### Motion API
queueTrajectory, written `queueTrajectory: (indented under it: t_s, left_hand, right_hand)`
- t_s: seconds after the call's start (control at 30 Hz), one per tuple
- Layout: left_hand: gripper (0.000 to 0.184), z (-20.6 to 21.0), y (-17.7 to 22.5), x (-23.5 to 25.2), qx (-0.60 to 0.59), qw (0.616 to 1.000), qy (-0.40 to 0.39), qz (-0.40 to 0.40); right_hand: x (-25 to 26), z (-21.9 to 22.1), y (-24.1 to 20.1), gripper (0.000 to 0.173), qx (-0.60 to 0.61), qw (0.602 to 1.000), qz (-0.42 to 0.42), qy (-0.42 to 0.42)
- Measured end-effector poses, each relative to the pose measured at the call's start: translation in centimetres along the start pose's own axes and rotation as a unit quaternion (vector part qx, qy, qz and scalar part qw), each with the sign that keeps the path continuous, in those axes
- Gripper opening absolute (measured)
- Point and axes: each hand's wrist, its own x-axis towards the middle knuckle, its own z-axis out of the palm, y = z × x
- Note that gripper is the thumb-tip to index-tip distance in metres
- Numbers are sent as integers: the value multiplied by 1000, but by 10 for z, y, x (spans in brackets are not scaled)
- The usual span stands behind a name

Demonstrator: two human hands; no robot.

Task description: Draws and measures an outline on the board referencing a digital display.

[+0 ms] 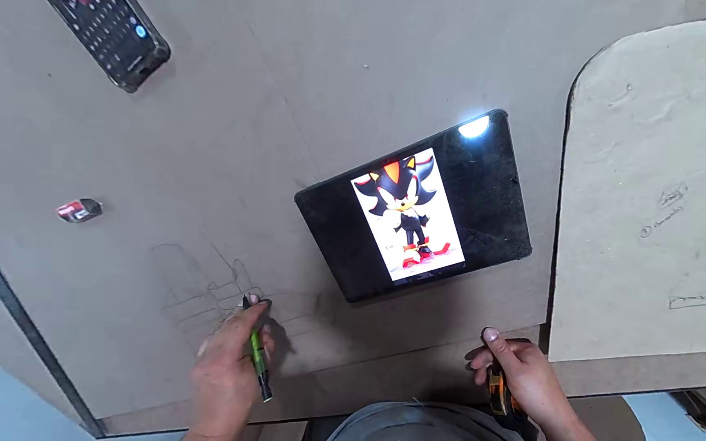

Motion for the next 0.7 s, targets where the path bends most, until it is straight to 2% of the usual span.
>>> queueTrajectory:
  t_s: [0.47,0.7]
  left_hand:
    - [38,-1,2,3,0,1000,7,-1]
    - [37,10,-11,0,-22,999,34,23]
  right_hand:
    - [-1,0,-2,68,-7,1000,-6,6]
    - [3,-9,3,67,-25,998,-41,-34]
